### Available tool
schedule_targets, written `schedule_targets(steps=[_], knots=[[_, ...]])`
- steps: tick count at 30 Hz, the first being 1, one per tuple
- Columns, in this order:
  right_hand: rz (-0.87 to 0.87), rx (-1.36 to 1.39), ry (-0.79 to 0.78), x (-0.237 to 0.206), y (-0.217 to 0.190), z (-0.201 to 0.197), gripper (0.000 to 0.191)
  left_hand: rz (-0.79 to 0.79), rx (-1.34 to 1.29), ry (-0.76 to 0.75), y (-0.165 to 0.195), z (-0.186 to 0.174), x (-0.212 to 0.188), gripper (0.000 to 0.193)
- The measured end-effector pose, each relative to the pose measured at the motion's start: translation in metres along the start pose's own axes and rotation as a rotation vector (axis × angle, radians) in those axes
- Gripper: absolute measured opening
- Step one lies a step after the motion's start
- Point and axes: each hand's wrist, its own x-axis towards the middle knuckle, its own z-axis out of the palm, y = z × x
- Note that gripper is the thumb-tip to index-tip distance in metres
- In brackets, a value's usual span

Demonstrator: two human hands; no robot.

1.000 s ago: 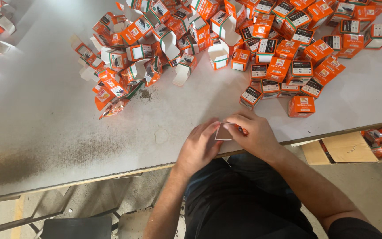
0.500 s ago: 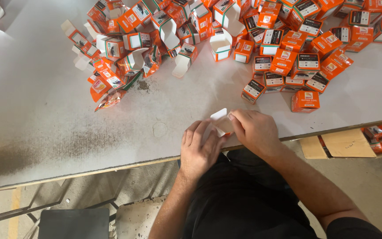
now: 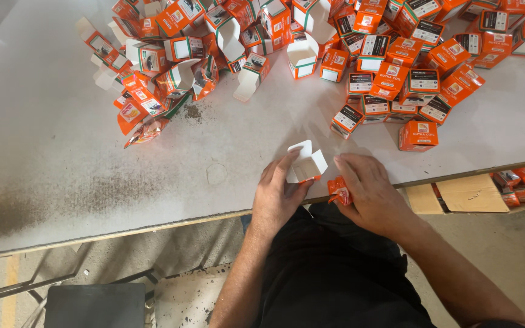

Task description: The person picks up flat, pre-cut orange cardboard cartons from a pile on the table, folds the side flaps and tabs to open each into a rectangular box, and sets the finished box back onto the table, repeating this with one carton at a time.

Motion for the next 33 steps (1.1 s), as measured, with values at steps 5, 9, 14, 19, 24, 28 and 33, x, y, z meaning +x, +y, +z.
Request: schedule_targets(steps=[5, 9, 14, 19, 24, 28, 33], knots=[[0.248, 0.363, 0.046, -0.009, 0.017, 0.0, 0.071, 0.005, 0.03, -0.027, 0.002, -0.001, 0.001, 0.07], [0.06, 0.064, 0.094, 0.009, -0.001, -0.014, 0.049, 0.046, 0.034, -0.044, 0.0, -0.001, 0.001, 0.073], [-0.266, -0.225, -0.091, 0.056, -0.033, -0.019, 0.048, 0.055, 0.016, -0.034, 0.001, -0.003, 0.001, 0.08], [-0.352, -0.073, -0.101, 0.063, -0.03, -0.022, 0.055, 0.085, 0.009, -0.049, 0.003, -0.006, 0.002, 0.079], [-0.087, 0.049, -0.024, 0.053, -0.011, -0.006, 0.053, 0.108, 0.059, -0.003, 0.003, -0.002, 0.001, 0.069], [-0.074, -0.048, 0.046, 0.053, 0.0, 0.008, 0.027, 0.136, 0.089, 0.019, 0.008, -0.001, 0.0, 0.061], [-0.11, -0.079, 0.093, 0.047, -0.006, 0.005, 0.032, 0.069, 0.133, -0.049, 0.013, -0.004, 0.003, 0.061]])
